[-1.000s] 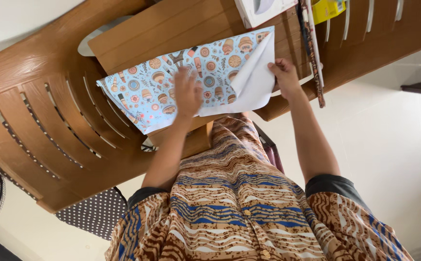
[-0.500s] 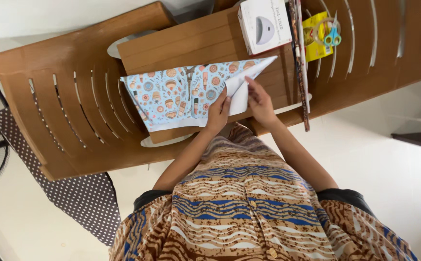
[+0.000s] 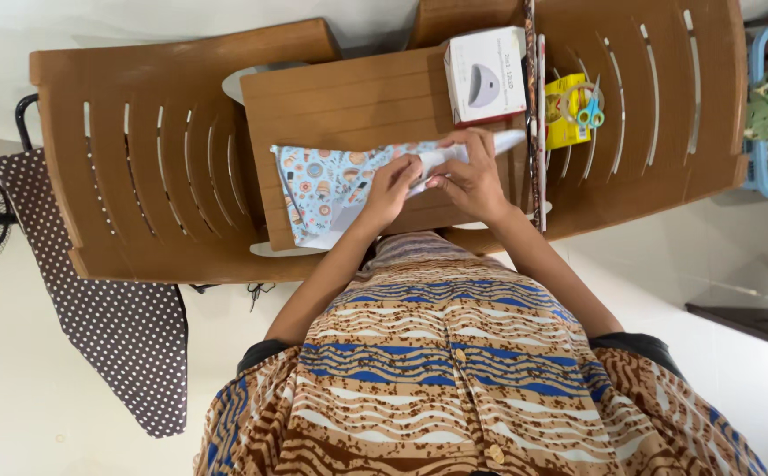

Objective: The person places a small white box on a sheet of patterned wrapping paper on a wooden table. They fold the paper around the box, then use scissors to trim the excess paper along the edges. The person continues folding the paper to enclose the box, but does not tape or finish the wrap.

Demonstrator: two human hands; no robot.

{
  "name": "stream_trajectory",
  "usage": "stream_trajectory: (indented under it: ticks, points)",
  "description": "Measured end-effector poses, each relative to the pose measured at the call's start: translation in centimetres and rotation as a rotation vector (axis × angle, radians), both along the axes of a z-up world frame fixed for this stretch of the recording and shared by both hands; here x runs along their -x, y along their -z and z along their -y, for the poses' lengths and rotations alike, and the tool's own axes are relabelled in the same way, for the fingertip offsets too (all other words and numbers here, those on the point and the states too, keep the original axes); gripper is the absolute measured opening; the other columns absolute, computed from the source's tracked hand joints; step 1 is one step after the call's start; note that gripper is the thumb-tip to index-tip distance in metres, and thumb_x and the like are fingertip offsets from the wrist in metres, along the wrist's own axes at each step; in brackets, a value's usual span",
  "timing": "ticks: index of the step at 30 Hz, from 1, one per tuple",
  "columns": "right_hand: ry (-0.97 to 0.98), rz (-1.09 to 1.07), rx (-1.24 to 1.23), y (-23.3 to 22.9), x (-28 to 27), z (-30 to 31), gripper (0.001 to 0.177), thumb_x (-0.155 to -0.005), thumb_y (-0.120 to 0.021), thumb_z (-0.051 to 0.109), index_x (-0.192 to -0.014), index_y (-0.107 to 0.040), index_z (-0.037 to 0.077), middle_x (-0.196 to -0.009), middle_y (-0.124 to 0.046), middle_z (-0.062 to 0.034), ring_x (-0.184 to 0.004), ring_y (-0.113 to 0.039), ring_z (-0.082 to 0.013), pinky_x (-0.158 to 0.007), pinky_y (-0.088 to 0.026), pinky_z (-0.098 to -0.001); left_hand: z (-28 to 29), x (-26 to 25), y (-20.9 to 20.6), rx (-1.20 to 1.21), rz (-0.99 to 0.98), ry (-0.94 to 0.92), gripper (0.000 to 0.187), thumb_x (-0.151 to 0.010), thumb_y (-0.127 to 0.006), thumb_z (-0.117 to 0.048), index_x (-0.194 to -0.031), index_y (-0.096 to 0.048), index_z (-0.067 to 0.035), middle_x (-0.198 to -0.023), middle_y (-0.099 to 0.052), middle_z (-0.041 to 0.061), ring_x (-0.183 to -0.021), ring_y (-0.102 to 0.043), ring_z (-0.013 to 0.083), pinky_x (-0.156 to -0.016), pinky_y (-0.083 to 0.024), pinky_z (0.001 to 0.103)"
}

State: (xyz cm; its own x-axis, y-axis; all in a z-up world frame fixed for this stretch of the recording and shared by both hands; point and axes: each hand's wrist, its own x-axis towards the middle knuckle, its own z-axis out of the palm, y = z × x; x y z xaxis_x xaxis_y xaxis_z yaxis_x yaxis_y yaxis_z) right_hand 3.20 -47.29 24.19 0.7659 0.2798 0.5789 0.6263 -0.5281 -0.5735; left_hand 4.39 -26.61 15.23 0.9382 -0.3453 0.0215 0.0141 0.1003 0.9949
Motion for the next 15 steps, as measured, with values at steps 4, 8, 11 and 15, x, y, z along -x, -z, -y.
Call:
stream_trajectory:
  ticks: [4, 8, 11, 15]
  points:
    - [-0.039, -0.069, -0.071, -0.4, 0.2, -0.2, 0.016, -0.084, -0.087, 0.012, -0.096, -0.077, 0.006, -0.122, -0.062, -0.0109, -0.120, -0.055, -0.0343, -0.102, -0.048, -0.0467, 1.7, -0.5, -2.2, 0.090, -0.184, -0.023, 0.024, -0.105, -0.060, -0.022, -0.115, -0.067, -0.001, -0.094, -0.066, -0.001, -0.085, -0.059, 0.0058, -0.074, -0.049, 0.022]
    - [-0.040, -0.044, -0.132, -0.4, 0.1, -0.5, 0.017, -0.082, -0.087, 0.008, -0.095, -0.076, 0.006, -0.122, -0.063, -0.0137, -0.119, -0.058, -0.0341, -0.101, -0.049, -0.0459, 1.4, -0.8, -3.6, 0.131, -0.160, 0.009, 0.022, -0.106, -0.063, -0.016, -0.115, -0.071, 0.003, -0.095, -0.070, 0.001, -0.084, -0.060, 0.0058, -0.074, -0.050, 0.022]
    - [-0.044, -0.060, -0.229, -0.4, 0.6, -0.5, 0.013, -0.088, -0.082, 0.004, -0.097, -0.072, 0.002, -0.132, -0.061, -0.0187, -0.123, -0.060, -0.0342, -0.105, -0.050, -0.0445, 0.4, 0.3, -4.3, -0.034, -0.127, -0.064, 0.022, -0.107, -0.061, -0.017, -0.115, -0.069, 0.002, -0.091, -0.067, 0.002, -0.081, -0.059, 0.0054, -0.067, -0.053, 0.024]
    - [-0.077, -0.434, -0.504, -0.4, 0.1, -0.5, 0.013, -0.094, -0.076, 0.004, -0.101, -0.066, 0.000, -0.122, -0.068, -0.0127, -0.102, -0.070, -0.0188, -0.089, -0.059, -0.0331, -0.6, 1.3, -6.7, -0.166, 0.131, -0.106, 0.024, -0.108, -0.061, -0.016, -0.125, -0.066, 0.001, -0.098, -0.071, 0.007, -0.085, -0.062, 0.0083, -0.073, -0.051, 0.026]
